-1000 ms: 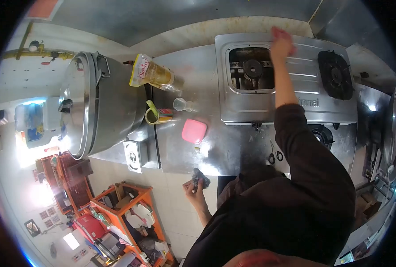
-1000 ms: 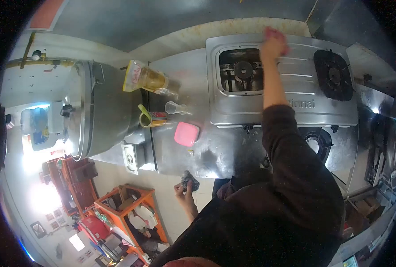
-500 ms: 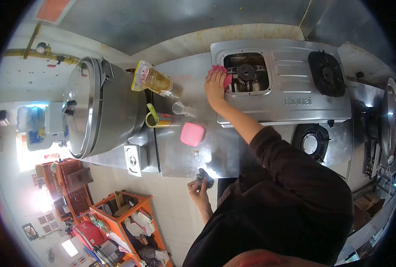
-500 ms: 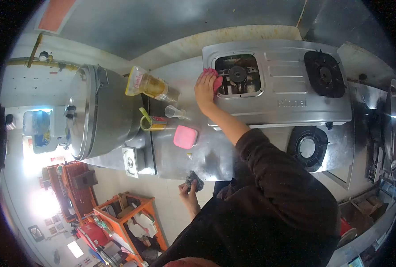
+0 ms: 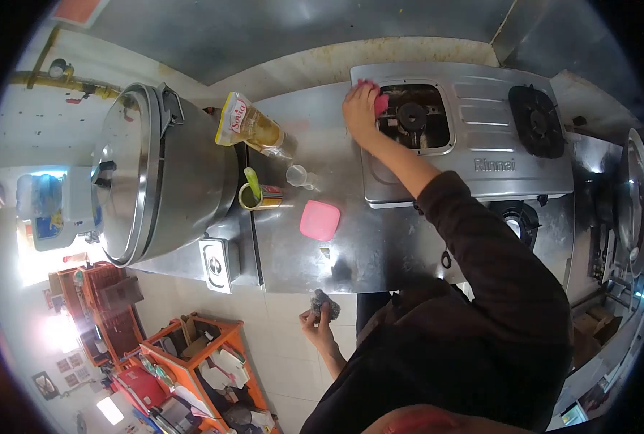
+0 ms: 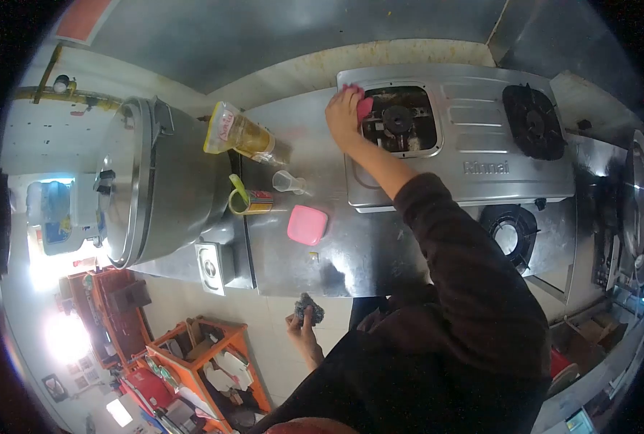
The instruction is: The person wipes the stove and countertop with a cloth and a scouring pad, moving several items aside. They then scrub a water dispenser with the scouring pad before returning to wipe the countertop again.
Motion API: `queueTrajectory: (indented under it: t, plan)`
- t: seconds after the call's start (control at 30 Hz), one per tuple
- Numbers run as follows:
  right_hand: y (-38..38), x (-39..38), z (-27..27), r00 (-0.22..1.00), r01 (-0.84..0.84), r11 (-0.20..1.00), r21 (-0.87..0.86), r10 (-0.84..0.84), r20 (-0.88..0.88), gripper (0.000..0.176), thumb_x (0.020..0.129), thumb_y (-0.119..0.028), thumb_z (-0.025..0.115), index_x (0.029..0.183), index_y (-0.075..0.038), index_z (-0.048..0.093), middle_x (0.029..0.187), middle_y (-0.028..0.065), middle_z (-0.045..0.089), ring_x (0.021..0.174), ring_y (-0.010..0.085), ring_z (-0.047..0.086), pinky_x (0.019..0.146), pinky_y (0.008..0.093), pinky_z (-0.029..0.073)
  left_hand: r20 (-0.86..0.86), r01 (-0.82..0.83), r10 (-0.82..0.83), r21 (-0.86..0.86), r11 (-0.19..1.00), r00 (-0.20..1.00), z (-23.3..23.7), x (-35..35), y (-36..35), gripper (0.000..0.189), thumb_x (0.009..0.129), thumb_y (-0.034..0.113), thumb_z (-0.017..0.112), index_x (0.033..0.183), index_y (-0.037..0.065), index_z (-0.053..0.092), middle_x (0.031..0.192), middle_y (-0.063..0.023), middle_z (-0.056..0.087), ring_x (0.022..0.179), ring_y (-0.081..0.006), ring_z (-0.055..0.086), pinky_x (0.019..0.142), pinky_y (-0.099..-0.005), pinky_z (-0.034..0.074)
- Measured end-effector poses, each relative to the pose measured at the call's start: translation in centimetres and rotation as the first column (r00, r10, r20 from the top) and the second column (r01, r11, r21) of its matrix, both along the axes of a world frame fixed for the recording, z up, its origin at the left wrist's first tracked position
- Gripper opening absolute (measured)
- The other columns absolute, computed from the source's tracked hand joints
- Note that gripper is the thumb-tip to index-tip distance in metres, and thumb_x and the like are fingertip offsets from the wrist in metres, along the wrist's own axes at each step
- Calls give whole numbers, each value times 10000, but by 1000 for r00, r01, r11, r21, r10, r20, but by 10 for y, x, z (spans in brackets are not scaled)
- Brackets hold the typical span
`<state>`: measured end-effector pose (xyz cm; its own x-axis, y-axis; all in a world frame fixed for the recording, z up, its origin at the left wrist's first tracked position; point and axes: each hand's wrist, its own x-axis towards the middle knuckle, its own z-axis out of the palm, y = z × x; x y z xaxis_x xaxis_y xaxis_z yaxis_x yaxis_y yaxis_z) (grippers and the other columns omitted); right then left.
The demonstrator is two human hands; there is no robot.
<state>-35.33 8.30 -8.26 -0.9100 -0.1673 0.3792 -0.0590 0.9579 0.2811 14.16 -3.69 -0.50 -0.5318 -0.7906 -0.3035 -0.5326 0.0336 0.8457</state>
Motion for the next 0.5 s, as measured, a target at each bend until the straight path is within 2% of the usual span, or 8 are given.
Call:
queueTrajectory:
  t: [0.07, 0.13, 0.2, 0.23, 0.3, 0.37, 0.43, 0.5]
  plan:
    - [8, -35, 2, 947, 6, 991, -133, -49, -317, 373, 797, -124, 521, 1082, 105, 599, 1003, 253, 620, 978, 373, 517, 908, 521, 355, -12, 8, -8, 22, 1000, 1000, 16, -12, 0, 206, 768, 162, 777, 813, -22, 695, 864, -29, 501, 729, -120, 461, 642, -285, 410]
    - [17, -82, -12, 946, -153, 939, -309, 48, -322, 377, 813, -149, 524, 1121, 56, 597, 1041, 205, 618, 1012, 343, 530, 925, 510, 348, -11, 11, -10, 44, 999, 1000, 18, -16, -5, 202, 770, 164, 776, 823, -15, 701, 870, -33, 510, 734, -123, 468, 645, -282, 413]
    - [25, -94, -10, 983, -182, 890, -418, 175, -56, 364, 805, -155, 556, 1138, -21, 610, 1056, 147, 618, 1070, 299, 526, 959, 477, 343, 46, 102, -101, -17, 995, 994, 8, -4, -16, 196, 767, 170, 778, 842, 1, 713, 881, -42, 527, 742, -130, 477, 641, -277, 412]
    - [29, -87, -13, 984, -172, 892, -417, 173, -37, 364, 805, -155, 556, 1138, -21, 610, 1056, 147, 618, 1070, 299, 526, 959, 477, 343, 31, 96, -96, 19, 995, 995, 4, 0, -21, 194, 759, 171, 784, 846, 10, 718, 884, -47, 537, 735, -134, 477, 637, -273, 408]
    - [39, -73, -3, 887, -462, 767, -446, 416, -203, 392, 765, -152, 607, 1151, -85, 615, 1103, 116, 606, 1126, 272, 513, 956, 438, 355, 22, 110, -111, 35, 993, 994, 0, 3, -33, 196, 756, 172, 786, 840, 8, 718, 881, -44, 535, 734, -132, 475, 634, -272, 404]
    - [46, -14, 17, 827, -491, 707, -509, 562, -16, 441, 733, -149, 639, 1169, -91, 601, 1161, 98, 581, 1147, 272, 500, 967, 420, 356, -14, 127, -126, 52, 991, 992, 3, 1, -47, 201, 747, 177, 794, 812, 5, 715, 879, -41, 531, 746, -127, 467, 625, -275, 395]
    - [44, 53, 4, 781, -568, 645, -511, 618, -88, 455, 722, -143, 651, 1173, -112, 598, 1201, 83, 554, 1169, 263, 484, 980, 441, 349, -27, 171, -170, 38, 985, 985, 3, -6, -67, 202, 744, 177, 797, 807, 4, 712, 881, -41, 530, 748, -126, 464, 619, -276, 391]
    - [44, 132, 14, 797, -502, 634, -588, 604, -29, 463, 719, -146, 667, 1177, -160, 603, 1217, 61, 545, 1184, 247, 470, 1009, 450, 333, -80, 237, -236, 8, 971, 968, -1, -15, -91, 202, 738, 168, 801, 812, 3, 709, 894, -41, 531, 765, -124, 469, 621, -272, 393]
